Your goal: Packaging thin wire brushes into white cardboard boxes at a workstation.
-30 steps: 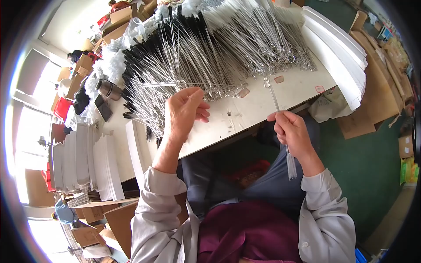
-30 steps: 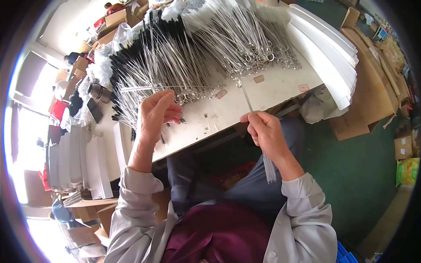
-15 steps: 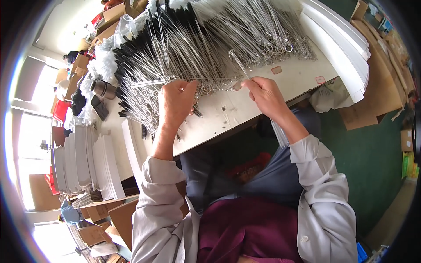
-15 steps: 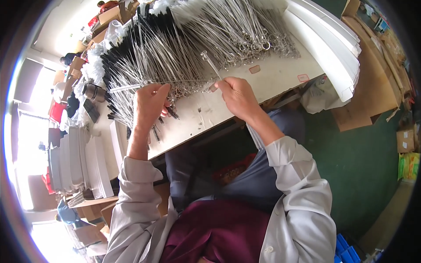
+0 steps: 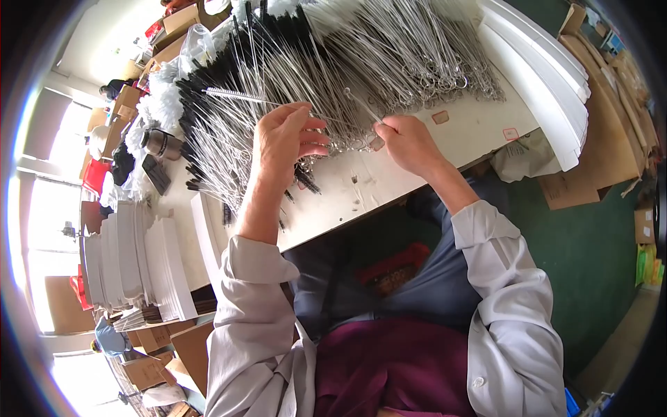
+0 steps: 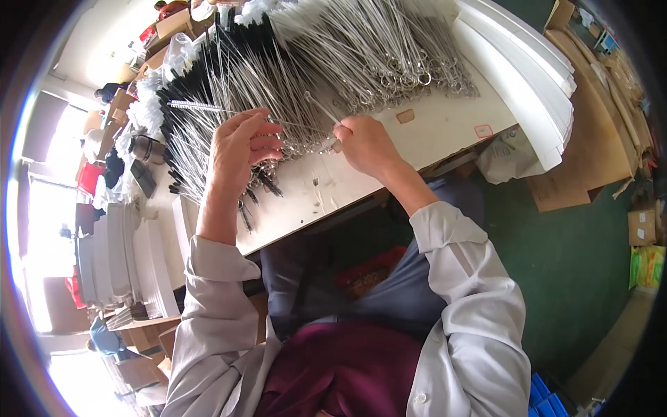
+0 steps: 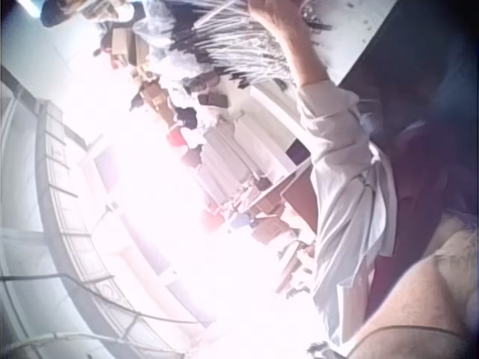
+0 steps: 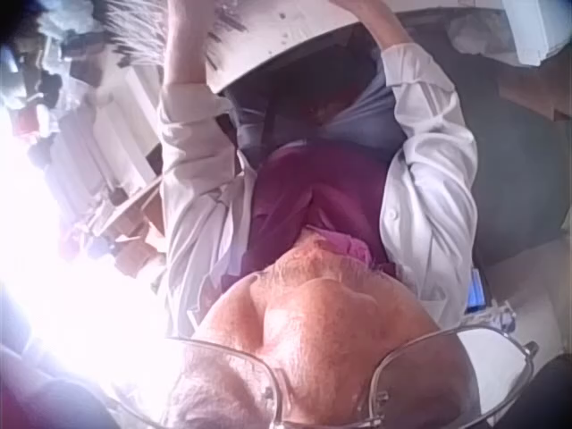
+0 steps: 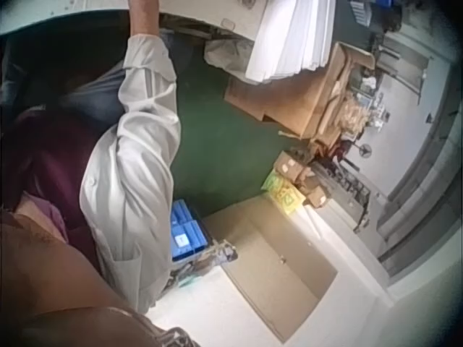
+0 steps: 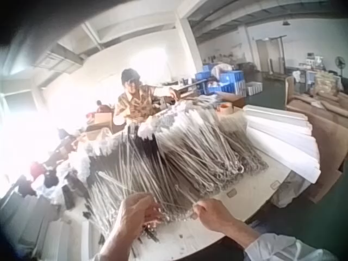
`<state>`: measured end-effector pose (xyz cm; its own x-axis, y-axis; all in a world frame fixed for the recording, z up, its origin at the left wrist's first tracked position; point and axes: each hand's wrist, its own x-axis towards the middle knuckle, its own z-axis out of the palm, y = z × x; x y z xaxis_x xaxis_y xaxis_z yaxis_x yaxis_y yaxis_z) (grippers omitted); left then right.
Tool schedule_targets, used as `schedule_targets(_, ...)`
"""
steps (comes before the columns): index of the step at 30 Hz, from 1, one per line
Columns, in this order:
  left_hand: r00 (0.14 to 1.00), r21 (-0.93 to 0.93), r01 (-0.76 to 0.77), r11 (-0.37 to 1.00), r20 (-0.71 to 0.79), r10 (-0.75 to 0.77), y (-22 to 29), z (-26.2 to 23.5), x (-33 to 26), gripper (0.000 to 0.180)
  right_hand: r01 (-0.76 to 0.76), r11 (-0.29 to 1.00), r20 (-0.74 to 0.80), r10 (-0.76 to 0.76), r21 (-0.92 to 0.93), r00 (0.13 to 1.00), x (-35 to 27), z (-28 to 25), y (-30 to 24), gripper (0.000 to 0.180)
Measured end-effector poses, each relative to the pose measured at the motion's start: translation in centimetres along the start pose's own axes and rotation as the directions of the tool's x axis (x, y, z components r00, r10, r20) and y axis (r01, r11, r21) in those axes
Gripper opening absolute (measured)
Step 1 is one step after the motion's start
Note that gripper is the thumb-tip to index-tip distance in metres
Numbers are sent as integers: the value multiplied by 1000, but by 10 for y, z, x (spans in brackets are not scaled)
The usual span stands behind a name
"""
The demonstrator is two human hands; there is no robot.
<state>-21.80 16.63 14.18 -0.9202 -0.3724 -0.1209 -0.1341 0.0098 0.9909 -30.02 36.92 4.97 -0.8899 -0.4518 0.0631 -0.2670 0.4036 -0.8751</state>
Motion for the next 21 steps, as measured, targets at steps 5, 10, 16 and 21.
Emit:
schedule_targets(5, 1000, -9, 8, 1000, 5, -8, -2, 6, 20, 33, -23, 1000, 95, 21, 12, 995, -4, -5, -10, 39)
schedule_targets(10, 1000, 42, 2, 999, 8, -3, 5, 14, 34, 30, -15, 987, 143, -8, 160, 990, -2, 3, 6, 40)
schedule_targets(16, 1000, 85, 8, 996, 14, -9, 4, 19, 41, 33, -111, 950, 218, 47, 293, 975, 0, -1, 7, 36)
schedule_targets(21, 1000, 5, -7, 1000, 19, 7, 1, 21, 48, 48, -313, 814, 340, 152, 490, 928, 1, -15, 4, 27)
